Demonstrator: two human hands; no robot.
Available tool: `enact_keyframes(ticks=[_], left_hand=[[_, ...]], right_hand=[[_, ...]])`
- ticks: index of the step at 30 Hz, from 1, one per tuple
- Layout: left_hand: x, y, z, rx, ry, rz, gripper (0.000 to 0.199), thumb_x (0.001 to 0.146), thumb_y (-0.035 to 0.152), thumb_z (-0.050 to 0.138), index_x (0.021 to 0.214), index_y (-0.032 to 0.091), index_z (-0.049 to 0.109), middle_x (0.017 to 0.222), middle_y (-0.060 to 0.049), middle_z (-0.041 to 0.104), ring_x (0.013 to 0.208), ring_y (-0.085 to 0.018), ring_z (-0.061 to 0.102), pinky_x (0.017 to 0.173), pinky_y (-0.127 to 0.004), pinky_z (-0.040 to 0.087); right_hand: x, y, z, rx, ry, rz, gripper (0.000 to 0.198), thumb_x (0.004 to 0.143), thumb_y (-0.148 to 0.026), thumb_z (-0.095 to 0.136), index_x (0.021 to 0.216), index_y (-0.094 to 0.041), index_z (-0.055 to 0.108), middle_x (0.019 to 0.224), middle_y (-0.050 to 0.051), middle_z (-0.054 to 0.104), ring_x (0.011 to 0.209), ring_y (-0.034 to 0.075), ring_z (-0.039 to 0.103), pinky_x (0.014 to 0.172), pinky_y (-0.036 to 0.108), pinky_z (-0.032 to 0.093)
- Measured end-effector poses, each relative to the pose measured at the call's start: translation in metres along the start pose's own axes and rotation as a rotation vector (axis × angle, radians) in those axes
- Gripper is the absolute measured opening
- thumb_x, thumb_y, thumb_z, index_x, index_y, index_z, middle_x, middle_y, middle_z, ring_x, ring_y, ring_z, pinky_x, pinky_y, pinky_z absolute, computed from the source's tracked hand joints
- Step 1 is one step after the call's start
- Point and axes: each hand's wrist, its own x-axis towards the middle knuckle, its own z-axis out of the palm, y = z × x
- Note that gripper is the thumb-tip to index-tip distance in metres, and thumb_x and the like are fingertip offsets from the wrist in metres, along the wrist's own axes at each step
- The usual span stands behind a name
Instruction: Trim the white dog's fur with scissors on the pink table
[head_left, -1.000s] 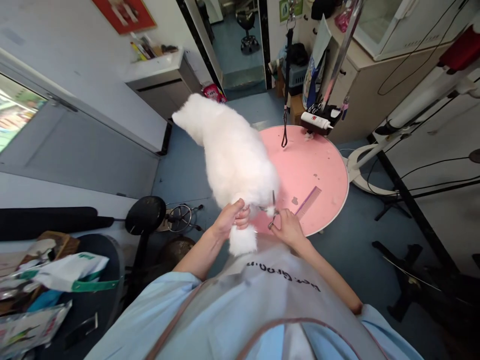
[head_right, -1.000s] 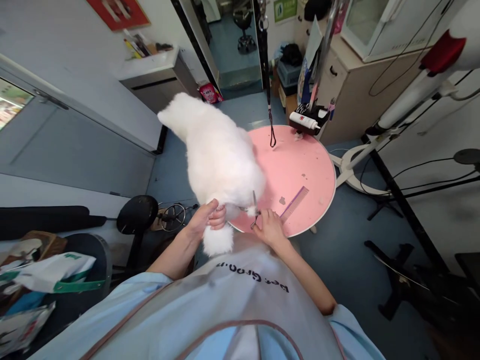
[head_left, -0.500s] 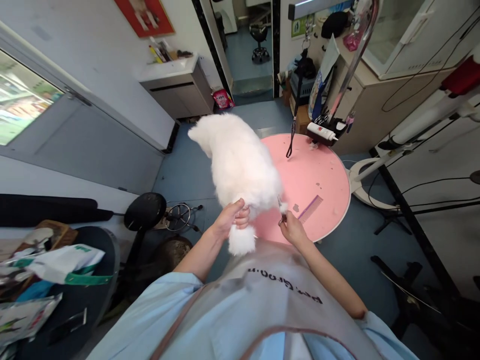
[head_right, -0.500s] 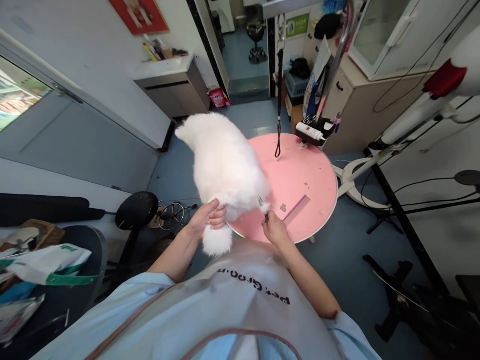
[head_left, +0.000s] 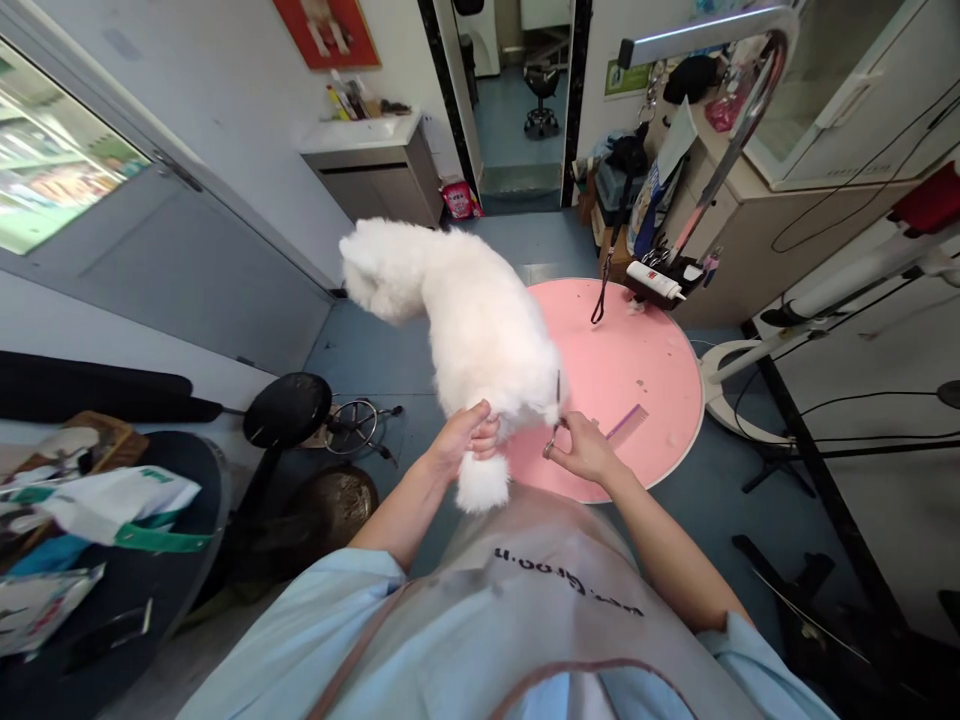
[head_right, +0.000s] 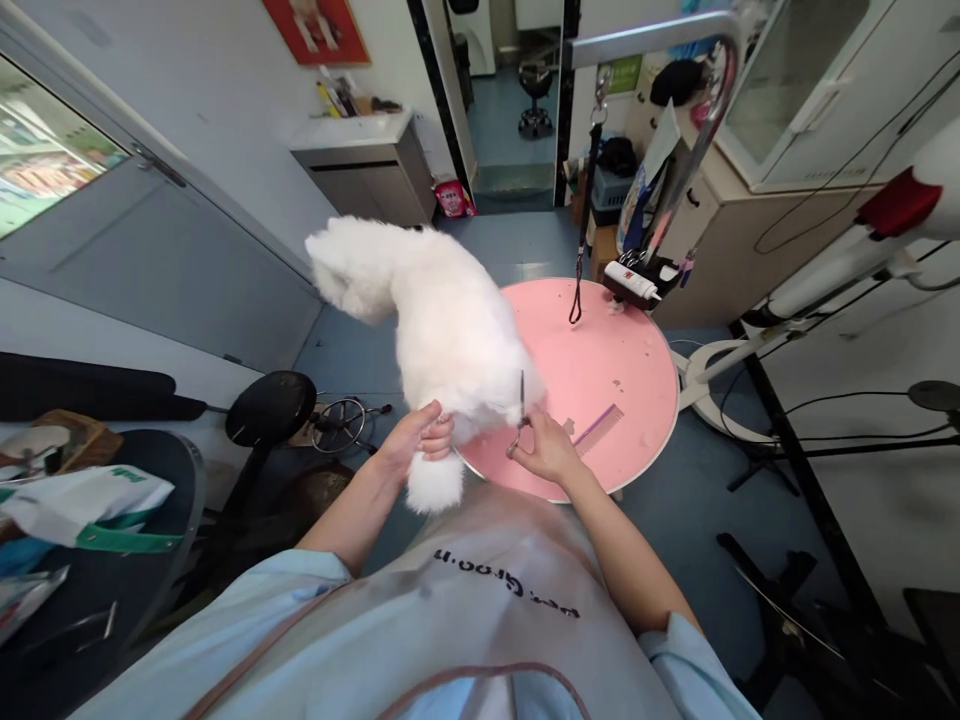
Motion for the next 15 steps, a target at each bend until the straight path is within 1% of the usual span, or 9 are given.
enact_keyframes(ticks=[1,3,5,6,7,9,11,12,15], left_hand=[[0.000,0.000,0.000,0.002,0.000,-0.003,0.055,0.064,0.048,0.084,0.070,0.014,0.042,0.048,0.012,0.019,0.037,0.000,0.008,0.033,-0.014,0.015],[0.001,0.001,-0.001,0.014,0.009,-0.011,0.055,0.064,0.049,0.084,0.070,0.014,0.042,0.048,0.012,0.019,0.037,0.000,0.008,0.033,-0.014,0.016],[0.003,0.001,0.000,0.030,0.032,-0.012,0.059,0.059,0.052,0.086,0.069,0.014,0.042,0.047,0.012,0.021,0.036,0.000,0.009,0.032,-0.014,0.017],[0.003,0.000,0.001,0.033,0.044,-0.005,0.061,0.056,0.052,0.088,0.068,0.014,0.042,0.047,0.012,0.022,0.036,0.001,0.010,0.032,-0.014,0.017],[0.004,-0.001,0.003,0.030,0.055,0.004,0.061,0.055,0.052,0.088,0.068,0.014,0.043,0.046,0.012,0.023,0.035,0.001,0.011,0.032,-0.014,0.017],[0.006,-0.003,0.009,0.005,0.088,0.030,0.057,0.058,0.050,0.087,0.068,0.014,0.044,0.047,0.012,0.023,0.035,0.000,0.011,0.031,-0.013,0.018],[0.008,-0.004,0.017,-0.041,0.168,0.059,0.050,0.066,0.044,0.083,0.067,0.013,0.044,0.047,0.011,0.022,0.035,0.000,0.012,0.031,-0.013,0.018],[0.009,-0.005,0.022,-0.069,0.228,0.073,0.046,0.070,0.042,0.080,0.066,0.013,0.045,0.046,0.011,0.022,0.034,0.000,0.012,0.030,-0.013,0.018],[0.011,-0.003,0.035,-0.154,0.419,0.103,0.038,0.084,0.036,0.066,0.064,0.012,0.045,0.046,0.010,0.022,0.033,-0.001,0.013,0.030,-0.014,0.018]], right_hand=[[0.001,-0.002,-0.001,0.000,-0.009,0.009,0.026,0.079,-0.029,0.057,0.103,-0.019,0.052,0.101,0.008,0.063,0.087,0.021,0.057,0.076,0.032,0.041],[0.002,-0.003,-0.004,0.007,-0.033,0.065,0.017,0.081,-0.022,0.050,0.098,-0.019,0.051,0.093,0.005,0.063,0.080,0.018,0.057,0.073,0.031,0.039],[-0.001,0.000,-0.006,0.018,-0.054,0.106,0.012,0.081,-0.018,0.046,0.093,-0.020,0.049,0.085,0.003,0.061,0.076,0.018,0.055,0.071,0.030,0.038],[-0.002,0.002,-0.008,0.026,-0.064,0.101,0.011,0.082,-0.018,0.046,0.092,-0.020,0.049,0.084,0.003,0.061,0.077,0.018,0.055,0.071,0.030,0.039],[-0.003,0.004,-0.009,0.032,-0.073,0.081,0.012,0.082,-0.020,0.047,0.093,-0.020,0.049,0.086,0.003,0.061,0.079,0.018,0.056,0.072,0.030,0.039],[0.000,0.007,-0.012,0.029,-0.083,0.036,0.019,0.081,-0.027,0.055,0.098,-0.020,0.050,0.095,0.005,0.063,0.085,0.020,0.057,0.074,0.031,0.041],[0.010,0.009,-0.016,0.012,-0.090,0.016,0.028,0.079,-0.032,0.060,0.103,-0.021,0.050,0.103,0.007,0.063,0.090,0.021,0.058,0.075,0.031,0.041],[0.016,0.012,-0.019,0.006,-0.105,0.029,0.028,0.080,-0.030,0.059,0.105,-0.021,0.050,0.103,0.007,0.064,0.090,0.021,0.059,0.074,0.031,0.041],[0.031,0.022,-0.028,0.003,-0.199,0.089,0.020,0.085,-0.019,0.047,0.105,-0.020,0.050,0.092,0.005,0.065,0.080,0.020,0.060,0.068,0.029,0.039]])
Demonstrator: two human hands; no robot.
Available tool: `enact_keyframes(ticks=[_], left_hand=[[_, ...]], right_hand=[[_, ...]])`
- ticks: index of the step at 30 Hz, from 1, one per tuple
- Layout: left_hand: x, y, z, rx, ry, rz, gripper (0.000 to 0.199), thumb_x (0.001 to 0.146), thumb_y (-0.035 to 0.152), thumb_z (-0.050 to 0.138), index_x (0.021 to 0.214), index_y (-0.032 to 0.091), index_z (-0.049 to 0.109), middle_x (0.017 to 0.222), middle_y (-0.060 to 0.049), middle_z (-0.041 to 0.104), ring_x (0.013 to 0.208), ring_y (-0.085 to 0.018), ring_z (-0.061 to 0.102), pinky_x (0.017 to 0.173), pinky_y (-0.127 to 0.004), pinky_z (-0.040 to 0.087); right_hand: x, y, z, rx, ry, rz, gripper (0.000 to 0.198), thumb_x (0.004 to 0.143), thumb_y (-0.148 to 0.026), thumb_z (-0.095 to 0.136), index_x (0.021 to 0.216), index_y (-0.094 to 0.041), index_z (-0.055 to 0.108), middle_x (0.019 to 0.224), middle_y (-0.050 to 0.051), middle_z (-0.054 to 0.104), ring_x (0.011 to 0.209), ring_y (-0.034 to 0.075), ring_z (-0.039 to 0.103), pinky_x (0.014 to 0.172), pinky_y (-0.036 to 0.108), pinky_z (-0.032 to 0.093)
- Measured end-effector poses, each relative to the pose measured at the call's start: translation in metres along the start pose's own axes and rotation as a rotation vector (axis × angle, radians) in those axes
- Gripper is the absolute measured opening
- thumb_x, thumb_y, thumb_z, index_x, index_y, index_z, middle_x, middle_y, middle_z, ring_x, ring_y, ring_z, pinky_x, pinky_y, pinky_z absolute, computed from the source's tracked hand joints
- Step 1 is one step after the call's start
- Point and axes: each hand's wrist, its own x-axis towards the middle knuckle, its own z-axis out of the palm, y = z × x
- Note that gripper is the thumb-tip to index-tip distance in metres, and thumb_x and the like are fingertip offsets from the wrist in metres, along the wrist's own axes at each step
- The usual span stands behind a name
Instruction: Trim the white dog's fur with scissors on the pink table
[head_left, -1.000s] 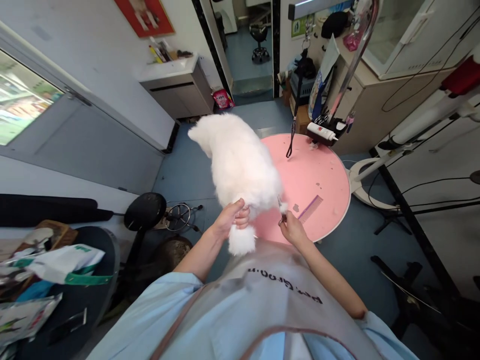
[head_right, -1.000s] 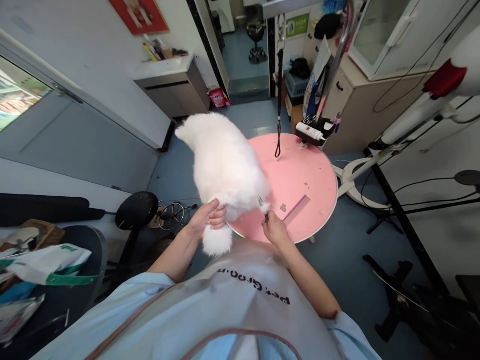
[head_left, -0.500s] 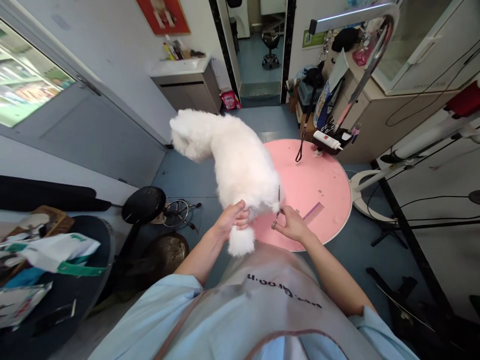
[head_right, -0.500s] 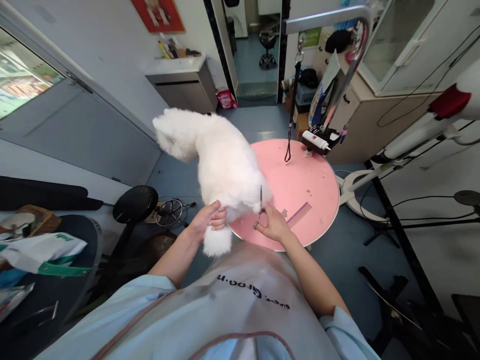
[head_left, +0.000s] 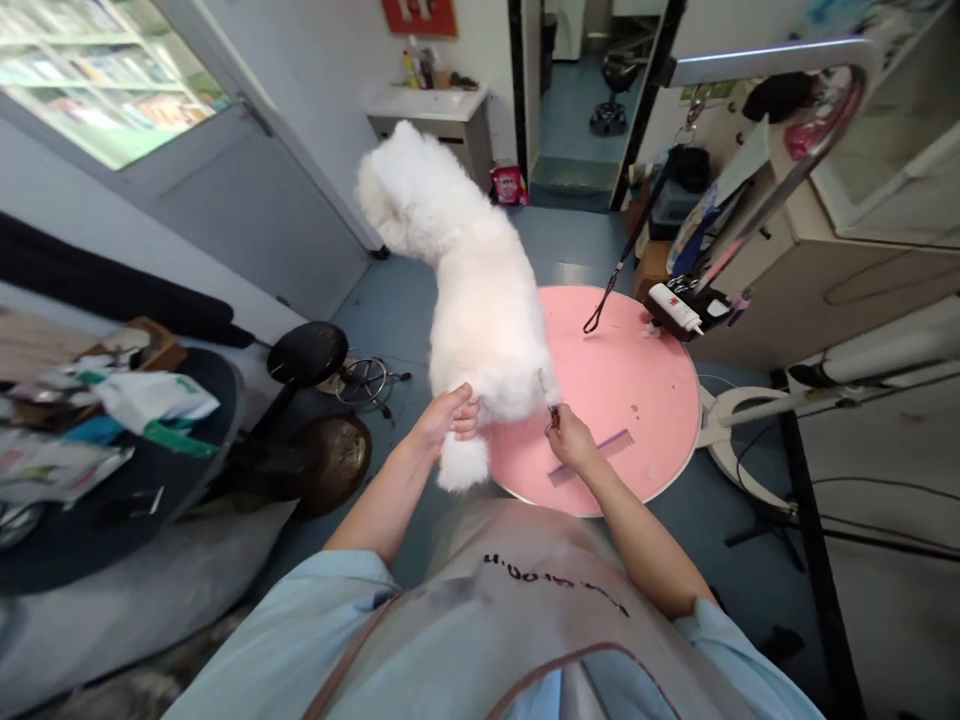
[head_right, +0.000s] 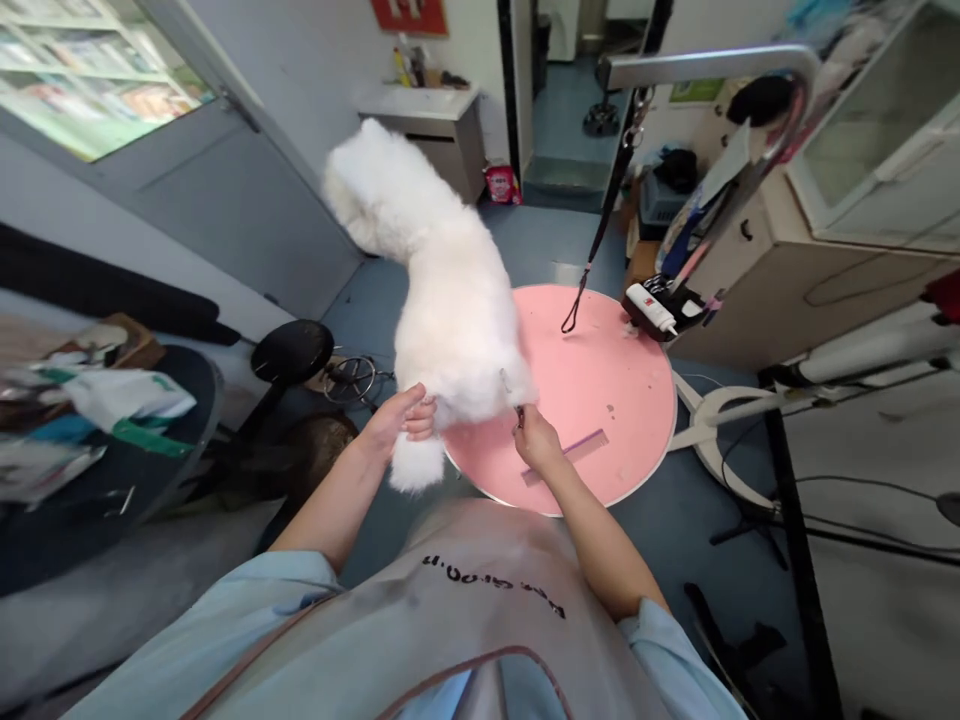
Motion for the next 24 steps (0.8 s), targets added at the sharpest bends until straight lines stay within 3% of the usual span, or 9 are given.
enact_keyframes(ticks=[2,5,7,12,18,21,24], left_hand=[[-0.002,0.001,0.009,-0.036,0.099,0.017,0.037,0.093,0.033,0.054,0.063,0.012,0.044,0.047,0.009,0.021,0.032,-0.002,0.014,0.030,-0.014,0.018],[-0.004,0.002,0.021,-0.074,0.196,0.060,0.042,0.100,0.030,0.037,0.063,0.012,0.044,0.047,0.008,0.021,0.030,-0.003,0.016,0.029,-0.015,0.018],[-0.004,0.002,0.028,-0.105,0.235,0.084,0.045,0.102,0.029,0.029,0.063,0.011,0.044,0.047,0.008,0.020,0.029,-0.003,0.016,0.029,-0.015,0.018],[-0.003,0.001,0.034,-0.180,0.288,0.081,0.046,0.102,0.032,0.031,0.062,0.012,0.042,0.048,0.009,0.019,0.028,-0.003,0.016,0.029,-0.015,0.017],[-0.004,-0.002,0.029,-0.203,0.296,0.135,0.042,0.101,0.030,0.033,0.063,0.012,0.042,0.048,0.009,0.019,0.029,-0.003,0.017,0.030,-0.015,0.017],[-0.006,-0.002,0.030,-0.213,0.321,0.141,0.044,0.102,0.029,0.031,0.064,0.012,0.043,0.048,0.009,0.018,0.029,-0.003,0.016,0.030,-0.016,0.016],[-0.008,-0.002,0.031,-0.213,0.344,0.133,0.048,0.103,0.030,0.025,0.061,0.012,0.041,0.048,0.009,0.017,0.028,-0.003,0.016,0.030,-0.016,0.016]], right_hand=[[0.007,0.006,-0.007,-0.006,-0.058,-0.030,0.020,0.085,-0.020,0.048,0.105,-0.019,0.050,0.090,0.005,0.064,0.079,0.020,0.060,0.068,0.029,0.040],[0.019,0.008,-0.014,-0.019,-0.083,-0.191,0.032,0.080,-0.033,0.061,0.107,-0.018,0.051,0.106,0.010,0.063,0.094,0.023,0.060,0.074,0.030,0.042],[0.028,0.007,-0.015,-0.025,-0.106,-0.244,0.032,0.081,-0.033,0.061,0.107,-0.018,0.052,0.111,0.012,0.062,0.098,0.024,0.059,0.075,0.030,0.041],[0.036,0.022,-0.014,-0.010,-0.212,-0.208,0.018,0.086,-0.018,0.045,0.103,-0.020,0.051,0.096,0.007,0.064,0.078,0.020,0.059,0.065,0.029,0.035],[0.049,0.013,-0.018,-0.025,-0.176,-0.344,0.035,0.081,-0.034,0.062,0.110,-0.017,0.051,0.110,0.012,0.062,0.098,0.025,0.057,0.074,0.030,0.039],[0.059,0.012,-0.021,-0.018,-0.209,-0.300,0.021,0.085,-0.021,0.050,0.106,-0.018,0.052,0.103,0.010,0.063,0.085,0.021,0.057,0.067,0.029,0.036],[0.059,0.026,-0.022,0.016,-0.267,-0.303,0.019,0.085,-0.015,0.046,0.103,-0.019,0.051,0.098,0.008,0.064,0.077,0.019,0.056,0.063,0.029,0.032]])
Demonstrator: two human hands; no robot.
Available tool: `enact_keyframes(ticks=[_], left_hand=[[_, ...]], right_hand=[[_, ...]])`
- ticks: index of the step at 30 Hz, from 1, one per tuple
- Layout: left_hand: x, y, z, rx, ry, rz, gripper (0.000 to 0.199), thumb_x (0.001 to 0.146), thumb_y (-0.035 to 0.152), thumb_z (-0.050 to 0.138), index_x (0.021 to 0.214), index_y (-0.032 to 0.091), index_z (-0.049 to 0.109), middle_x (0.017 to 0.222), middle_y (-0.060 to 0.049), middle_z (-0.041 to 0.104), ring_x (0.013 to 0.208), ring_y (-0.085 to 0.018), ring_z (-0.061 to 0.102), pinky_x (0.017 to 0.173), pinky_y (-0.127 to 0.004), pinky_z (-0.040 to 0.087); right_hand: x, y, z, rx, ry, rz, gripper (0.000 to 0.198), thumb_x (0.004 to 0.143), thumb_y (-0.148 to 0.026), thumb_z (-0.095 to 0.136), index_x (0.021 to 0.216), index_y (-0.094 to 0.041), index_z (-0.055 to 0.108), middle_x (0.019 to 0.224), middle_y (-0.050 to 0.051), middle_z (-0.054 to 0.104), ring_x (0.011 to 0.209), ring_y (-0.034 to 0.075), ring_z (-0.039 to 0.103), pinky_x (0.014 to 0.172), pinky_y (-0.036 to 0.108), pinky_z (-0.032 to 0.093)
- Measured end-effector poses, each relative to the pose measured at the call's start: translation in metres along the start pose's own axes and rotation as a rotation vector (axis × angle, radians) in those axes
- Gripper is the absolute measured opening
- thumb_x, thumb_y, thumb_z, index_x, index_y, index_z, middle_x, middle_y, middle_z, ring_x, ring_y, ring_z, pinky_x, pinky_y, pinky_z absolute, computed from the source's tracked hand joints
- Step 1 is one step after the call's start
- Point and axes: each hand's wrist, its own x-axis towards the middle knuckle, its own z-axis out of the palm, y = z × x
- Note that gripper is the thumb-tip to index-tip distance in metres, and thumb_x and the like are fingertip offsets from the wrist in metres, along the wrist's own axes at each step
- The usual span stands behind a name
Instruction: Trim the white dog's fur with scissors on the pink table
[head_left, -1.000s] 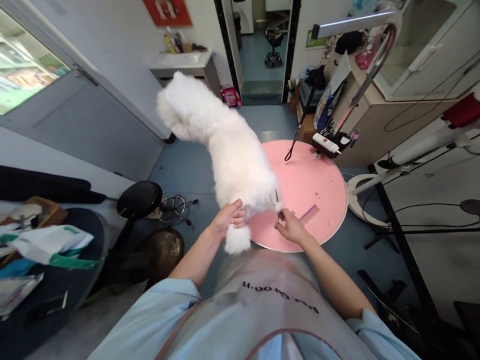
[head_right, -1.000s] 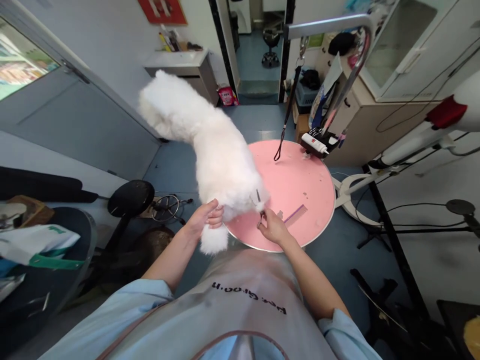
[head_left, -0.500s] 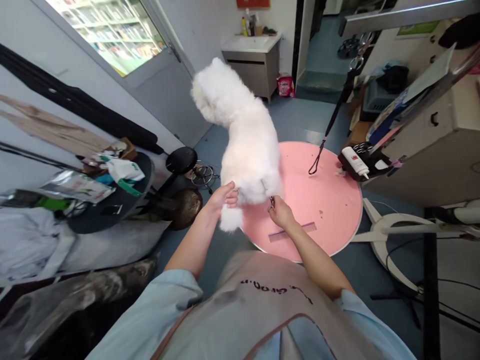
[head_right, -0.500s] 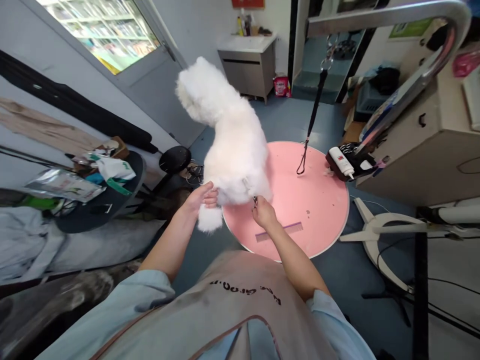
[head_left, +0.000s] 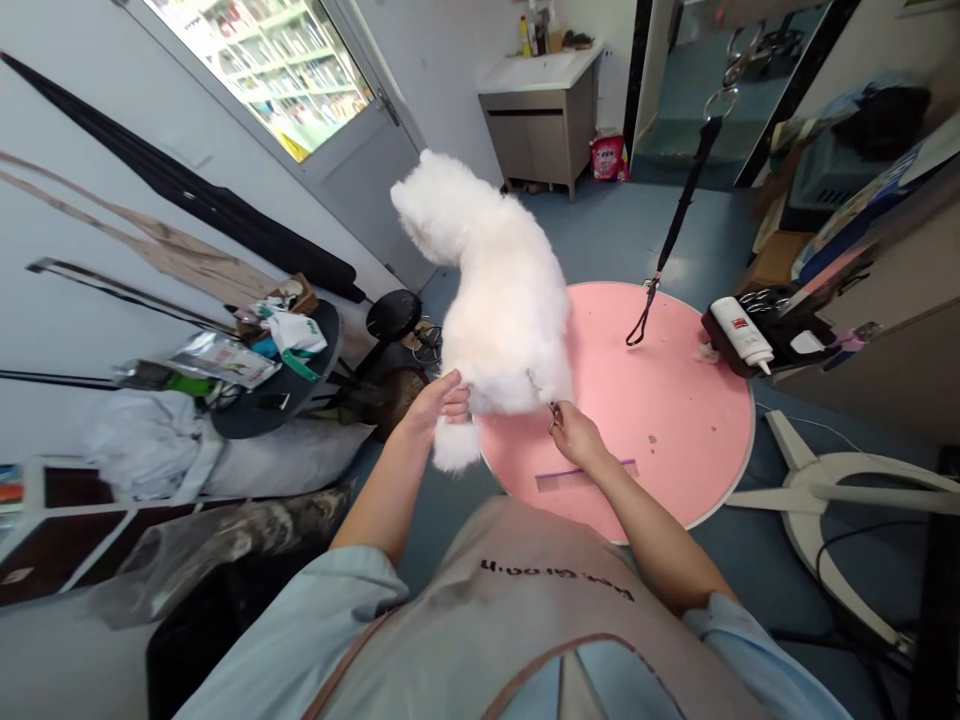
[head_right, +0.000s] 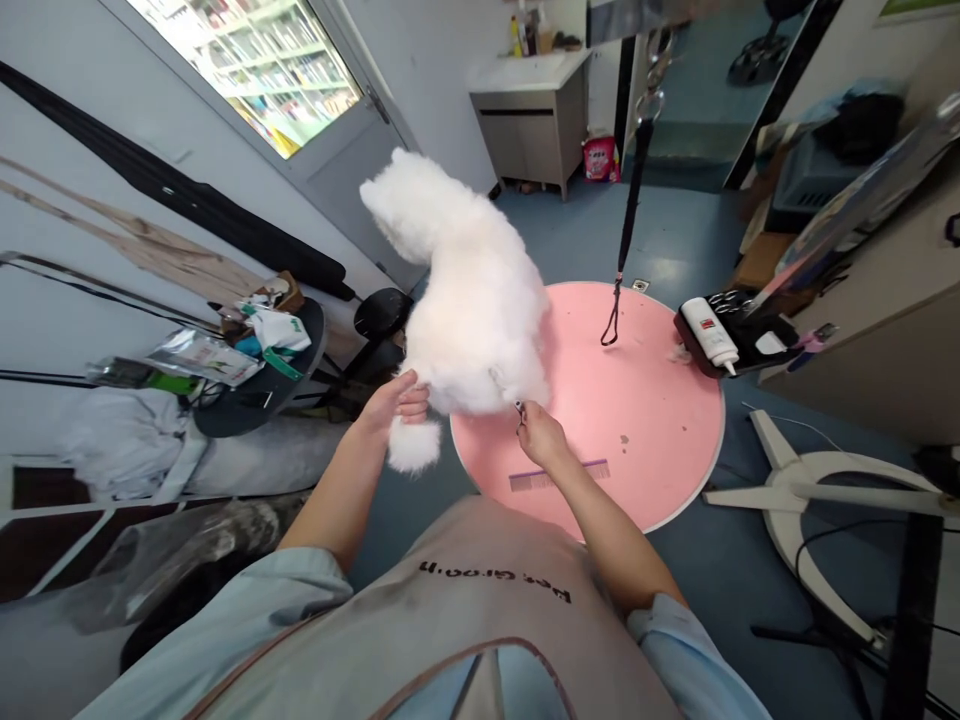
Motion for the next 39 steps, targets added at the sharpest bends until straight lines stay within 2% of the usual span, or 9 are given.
enact_keyframes(ticks=[4,9,15,18,21,26,28,32,39], left_hand=[[-0.002,-0.002,0.001,-0.002,0.016,0.003,0.051,0.103,0.030,0.022,0.059,0.012,0.041,0.048,0.009,0.017,0.029,-0.003,0.015,0.030,-0.016,0.016],[-0.006,-0.004,0.003,-0.007,0.033,0.020,0.051,0.102,0.030,0.024,0.059,0.011,0.044,0.049,0.009,0.015,0.029,-0.003,0.013,0.030,-0.016,0.015],[-0.010,-0.003,0.004,-0.009,0.070,0.031,0.053,0.102,0.030,0.022,0.059,0.011,0.046,0.048,0.009,0.013,0.029,-0.003,0.012,0.030,-0.016,0.015],[-0.009,-0.003,0.005,-0.013,0.081,0.029,0.054,0.103,0.031,0.021,0.059,0.011,0.044,0.048,0.009,0.014,0.029,-0.003,0.013,0.030,-0.016,0.015],[-0.007,-0.003,0.004,-0.026,0.080,0.032,0.052,0.102,0.031,0.022,0.059,0.012,0.043,0.048,0.009,0.015,0.029,-0.003,0.013,0.030,-0.016,0.014],[-0.006,-0.002,0.000,-0.066,0.072,0.028,0.045,0.101,0.030,0.032,0.062,0.012,0.044,0.048,0.009,0.018,0.028,-0.003,0.016,0.031,-0.016,0.014],[-0.006,-0.002,-0.002,-0.072,0.072,0.022,0.044,0.101,0.030,0.031,0.063,0.012,0.044,0.047,0.009,0.019,0.027,-0.003,0.018,0.031,-0.015,0.014],[-0.005,-0.001,-0.001,-0.065,0.059,0.026,0.046,0.102,0.029,0.026,0.064,0.012,0.044,0.047,0.008,0.019,0.027,-0.004,0.018,0.030,-0.016,0.015],[-0.004,-0.001,0.003,-0.026,0.063,0.031,0.046,0.103,0.030,0.026,0.066,0.012,0.044,0.047,0.009,0.019,0.028,-0.003,0.017,0.030,-0.016,0.016]], right_hand=[[-0.010,0.009,0.001,0.052,-0.049,-0.034,0.020,0.085,-0.014,0.045,0.104,-0.019,0.050,0.096,0.007,0.064,0.077,0.019,0.056,0.063,0.028,0.032],[0.003,-0.006,-0.007,0.010,0.005,-0.119,0.036,0.079,-0.035,0.064,0.108,-0.019,0.050,0.110,0.012,0.061,0.096,0.025,0.057,0.072,0.030,0.038],[0.010,0.007,-0.017,-0.015,-0.095,-0.040,0.021,0.085,-0.014,0.044,0.105,-0.019,0.050,0.097,0.008,0.065,0.077,0.021,0.058,0.063,0.029,0.032],[0.007,0.012,-0.016,0.009,-0.119,-0.052,0.024,0.084,-0.025,0.055,0.106,-0.019,0.051,0.101,0.009,0.064,0.084,0.021,0.059,0.067,0.029,0.035],[0.014,0.009,-0.016,0.020,-0.080,-0.111,0.042,0.077,-0.040,0.066,0.110,-0.018,0.050,0.113,0.013,0.061,0.096,0.025,0.058,0.073,0.030,0.039],[0.023,0.015,-0.021,0.042,-0.101,-0.070,0.024,0.083,-0.019,0.048,0.107,-0.019,0.049,0.095,0.007,0.064,0.077,0.021,0.057,0.065,0.029,0.035],[0.020,0.021,-0.023,0.078,-0.129,-0.052,0.023,0.082,-0.019,0.049,0.105,-0.020,0.049,0.089,0.004,0.062,0.074,0.019,0.056,0.064,0.028,0.035],[0.021,0.022,-0.025,0.133,-0.144,-0.116,0.035,0.075,-0.032,0.064,0.105,-0.021,0.050,0.101,0.005,0.061,0.085,0.019,0.056,0.069,0.027,0.039],[0.029,0.028,-0.029,0.244,-0.200,-0.080,0.024,0.074,-0.019,0.052,0.097,-0.022,0.047,0.079,-0.003,0.054,0.069,0.016,0.052,0.065,0.028,0.038]])
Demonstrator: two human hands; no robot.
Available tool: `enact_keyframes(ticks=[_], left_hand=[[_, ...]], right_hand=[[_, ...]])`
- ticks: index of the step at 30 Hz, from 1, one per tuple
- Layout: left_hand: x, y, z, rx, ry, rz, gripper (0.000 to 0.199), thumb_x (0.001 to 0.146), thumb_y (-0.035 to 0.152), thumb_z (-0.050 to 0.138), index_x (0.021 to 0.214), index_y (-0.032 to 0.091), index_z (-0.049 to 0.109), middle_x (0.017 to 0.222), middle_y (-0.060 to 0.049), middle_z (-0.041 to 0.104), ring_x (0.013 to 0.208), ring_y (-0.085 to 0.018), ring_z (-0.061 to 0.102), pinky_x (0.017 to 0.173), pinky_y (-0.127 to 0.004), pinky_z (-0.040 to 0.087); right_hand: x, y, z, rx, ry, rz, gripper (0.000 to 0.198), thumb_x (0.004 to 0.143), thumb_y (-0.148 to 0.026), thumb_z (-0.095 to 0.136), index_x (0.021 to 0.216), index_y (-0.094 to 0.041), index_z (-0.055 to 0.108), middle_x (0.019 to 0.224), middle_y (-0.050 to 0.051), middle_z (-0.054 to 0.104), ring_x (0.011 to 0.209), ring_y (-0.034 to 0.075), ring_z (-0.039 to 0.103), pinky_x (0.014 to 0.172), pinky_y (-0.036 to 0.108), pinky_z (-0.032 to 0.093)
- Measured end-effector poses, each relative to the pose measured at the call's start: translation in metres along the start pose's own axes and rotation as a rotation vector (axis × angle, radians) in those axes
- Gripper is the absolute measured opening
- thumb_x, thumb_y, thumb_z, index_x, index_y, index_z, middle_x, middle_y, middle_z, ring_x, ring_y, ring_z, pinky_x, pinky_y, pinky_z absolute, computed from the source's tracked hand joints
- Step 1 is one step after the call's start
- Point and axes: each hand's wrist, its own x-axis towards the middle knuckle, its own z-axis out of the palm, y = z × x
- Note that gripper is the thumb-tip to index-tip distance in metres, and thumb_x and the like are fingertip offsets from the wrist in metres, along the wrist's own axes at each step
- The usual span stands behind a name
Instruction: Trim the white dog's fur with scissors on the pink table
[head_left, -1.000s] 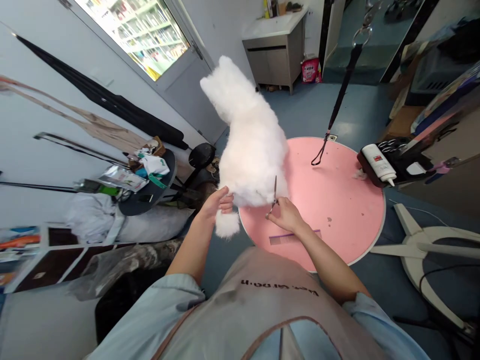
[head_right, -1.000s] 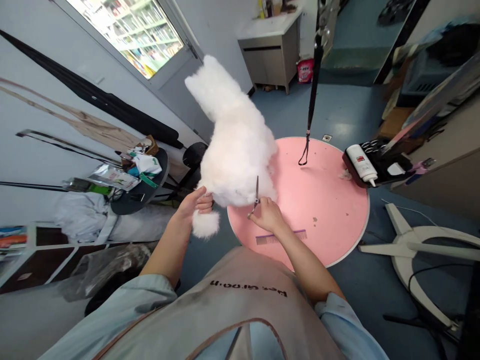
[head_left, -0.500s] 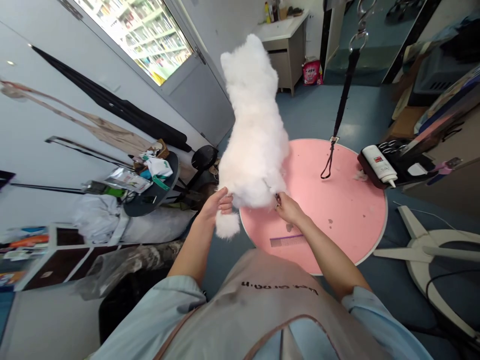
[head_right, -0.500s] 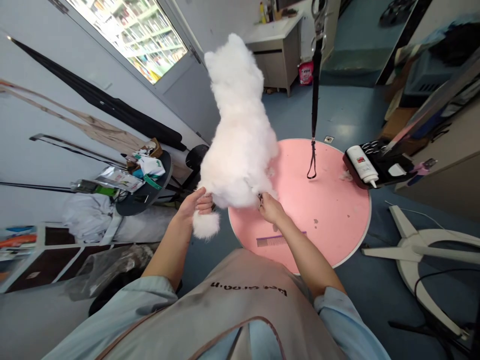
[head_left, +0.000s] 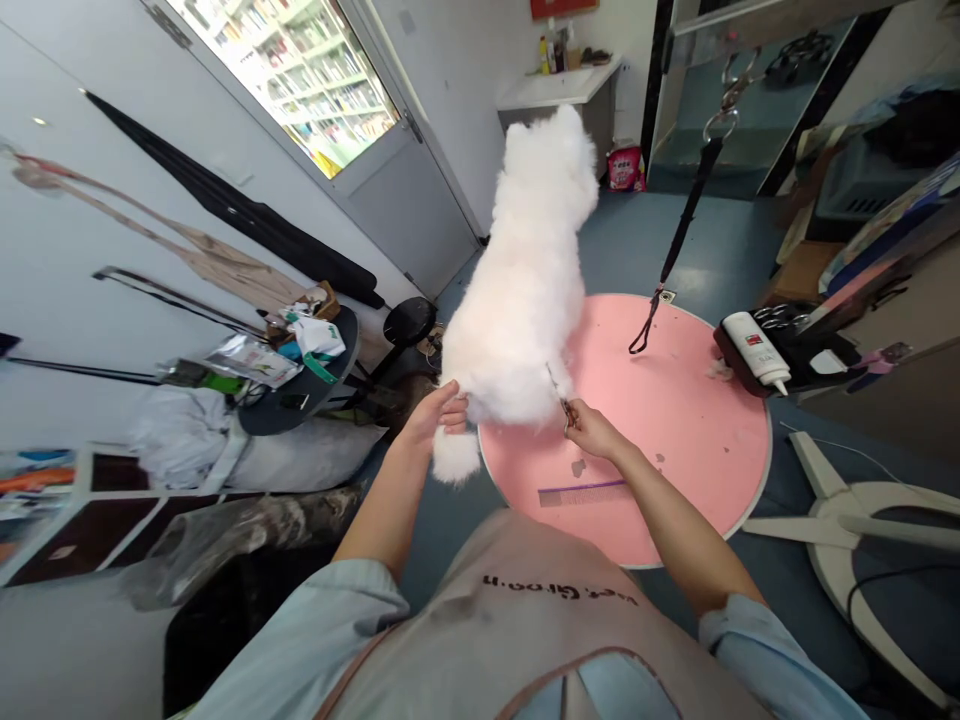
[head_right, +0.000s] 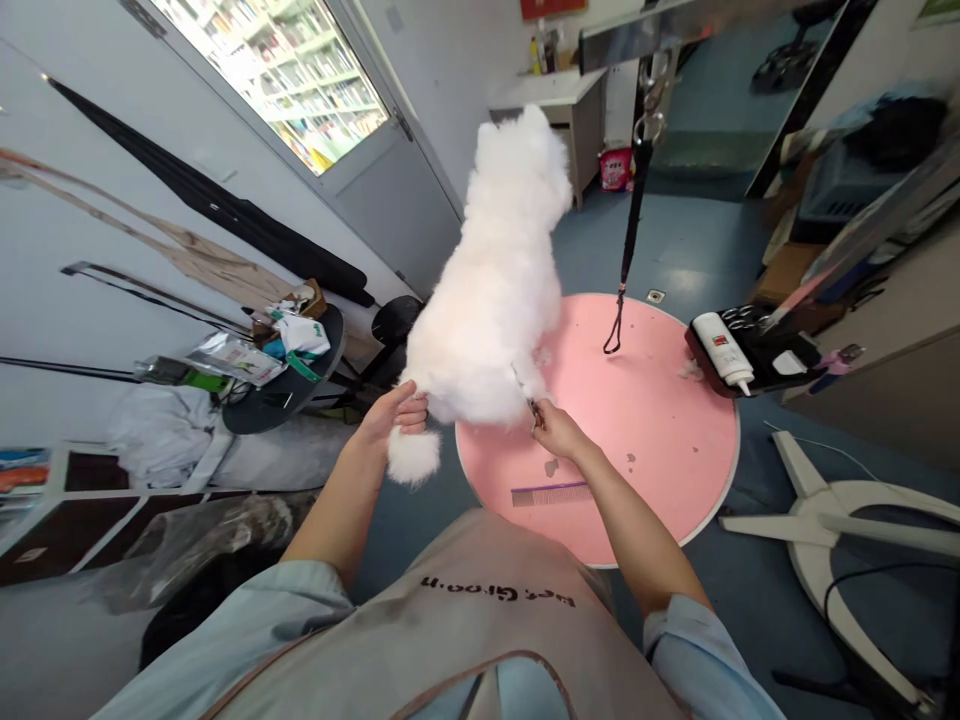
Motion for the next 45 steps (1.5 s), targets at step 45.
enact_keyframes(ticks=[45], left_hand=[[0.010,-0.004,-0.011,-0.046,-0.081,-0.062,0.041,0.099,0.030,0.038,0.063,0.011,0.044,0.048,0.009,0.019,0.029,-0.003,0.015,0.029,-0.015,0.017]], right_hand=[[0.028,-0.002,-0.045,-0.036,-0.056,-0.038,0.026,0.068,-0.024,0.058,0.091,-0.022,0.046,0.080,-0.004,0.052,0.070,0.014,0.051,0.066,0.027,0.041]])
